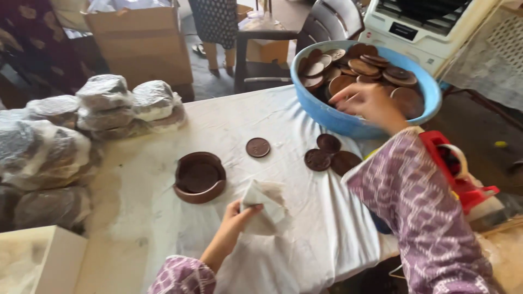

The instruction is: Wiping and polishing brown circular coasters before placing them into a holder.

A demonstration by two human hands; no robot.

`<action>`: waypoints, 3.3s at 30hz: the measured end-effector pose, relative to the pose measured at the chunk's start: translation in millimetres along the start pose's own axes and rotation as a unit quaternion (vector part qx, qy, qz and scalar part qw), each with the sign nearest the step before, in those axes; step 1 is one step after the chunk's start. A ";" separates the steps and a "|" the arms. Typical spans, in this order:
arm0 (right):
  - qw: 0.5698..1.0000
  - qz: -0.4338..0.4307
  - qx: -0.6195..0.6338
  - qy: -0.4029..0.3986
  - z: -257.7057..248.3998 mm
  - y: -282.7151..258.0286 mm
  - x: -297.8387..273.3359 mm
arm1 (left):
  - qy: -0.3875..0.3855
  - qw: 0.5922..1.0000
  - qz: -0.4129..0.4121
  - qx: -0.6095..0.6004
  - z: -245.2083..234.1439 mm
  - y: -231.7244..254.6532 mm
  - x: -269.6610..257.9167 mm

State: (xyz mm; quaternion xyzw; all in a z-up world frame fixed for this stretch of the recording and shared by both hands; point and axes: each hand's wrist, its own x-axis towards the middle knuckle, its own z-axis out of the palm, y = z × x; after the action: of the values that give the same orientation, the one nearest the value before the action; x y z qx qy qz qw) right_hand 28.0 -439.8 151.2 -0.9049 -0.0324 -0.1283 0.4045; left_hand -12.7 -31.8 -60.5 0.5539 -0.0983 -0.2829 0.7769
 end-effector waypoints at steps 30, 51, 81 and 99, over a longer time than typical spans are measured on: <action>0.905 -0.130 -0.348 0.205 0.6 83.9 72.6 | 0.010 0.998 -0.058 0.038 22.8 31.3 -4.3; 0.928 -0.275 -0.180 -0.172 241.1 -11.8 -76.5 | 0.238 0.926 0.286 -0.059 -11.9 58.2 -15.8; 0.804 0.123 0.544 0.207 259.0 7.6 -43.5 | 0.126 0.885 0.222 0.391 -22.4 11.4 5.2; 0.972 -0.230 -0.039 0.009 285.0 -99.4 -93.2 | -0.095 0.937 0.083 -0.325 -17.9 48.6 -8.1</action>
State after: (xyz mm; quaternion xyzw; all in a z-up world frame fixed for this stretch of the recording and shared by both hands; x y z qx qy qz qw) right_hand -19.4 -157.9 16.7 -0.8872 -0.2308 -0.2276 0.3284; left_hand 5.0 -2.0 -21.3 0.2317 -0.1201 -0.2847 0.9224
